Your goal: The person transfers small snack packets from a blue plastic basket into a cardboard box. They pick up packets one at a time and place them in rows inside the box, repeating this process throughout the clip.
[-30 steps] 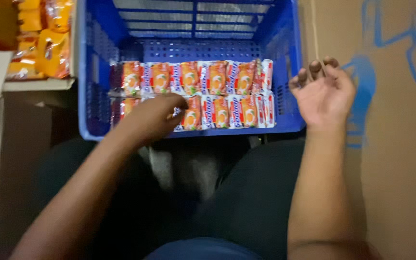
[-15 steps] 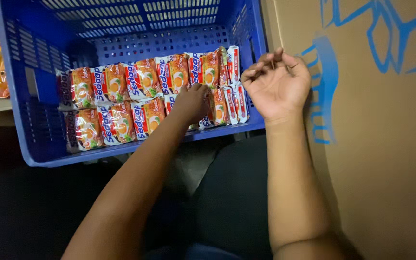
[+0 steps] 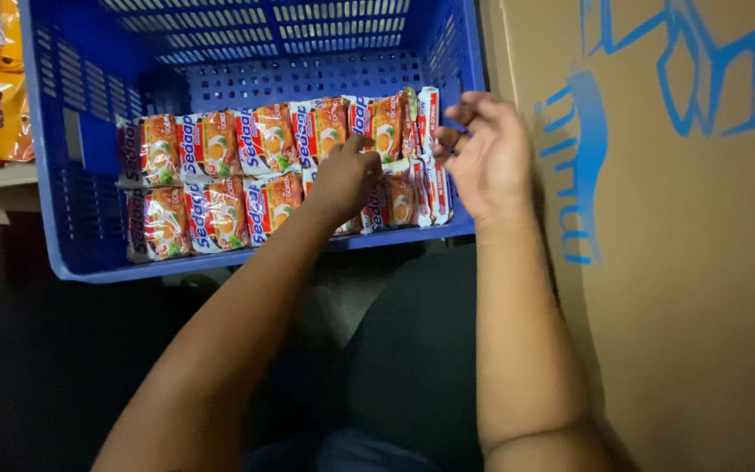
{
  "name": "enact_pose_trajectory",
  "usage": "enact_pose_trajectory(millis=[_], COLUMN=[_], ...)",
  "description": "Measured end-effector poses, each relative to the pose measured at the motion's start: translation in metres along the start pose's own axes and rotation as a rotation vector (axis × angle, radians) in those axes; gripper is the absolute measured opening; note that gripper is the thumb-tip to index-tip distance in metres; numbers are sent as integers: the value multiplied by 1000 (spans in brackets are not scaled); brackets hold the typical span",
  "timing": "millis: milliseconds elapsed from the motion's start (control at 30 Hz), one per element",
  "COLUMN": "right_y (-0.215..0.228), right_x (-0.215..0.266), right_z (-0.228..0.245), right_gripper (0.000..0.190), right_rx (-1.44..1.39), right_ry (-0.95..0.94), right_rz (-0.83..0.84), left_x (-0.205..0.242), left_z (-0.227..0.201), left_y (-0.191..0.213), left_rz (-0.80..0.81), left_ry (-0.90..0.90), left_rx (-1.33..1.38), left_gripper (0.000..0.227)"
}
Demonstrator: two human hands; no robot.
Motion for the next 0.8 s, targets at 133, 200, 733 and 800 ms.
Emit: enact_pose_trajectory(millis=[133,200,733,800], right_y=[-44,-45,-71,-82], right_x=[30,30,67,80], right_z=[-1,-13,-80,-90], right_gripper=[41,51,42,42], right_rx=[1249,1393,1046,1020], right_ry=[454,383,367,337], right_rz=[355,449,585,596], left_x=[29,43,526,590], left_z=[-25,-27,130,160], left_y=[59,82,160,134], left_rz=[-192,-286,240,178], left_ry=[-250,-285,623,677], left_rx=[310,377,87,117], left_gripper=[14,20,17,15])
Point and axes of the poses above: each hand's wrist, its own x-axis away from the middle knuckle, its own y-axis out of the back of the hand, z = x × y, the point moved 2 cm from there along -x, towards the middle knuckle, and after that the axes turned 11 degrees about -x, right-handed, at the moved point
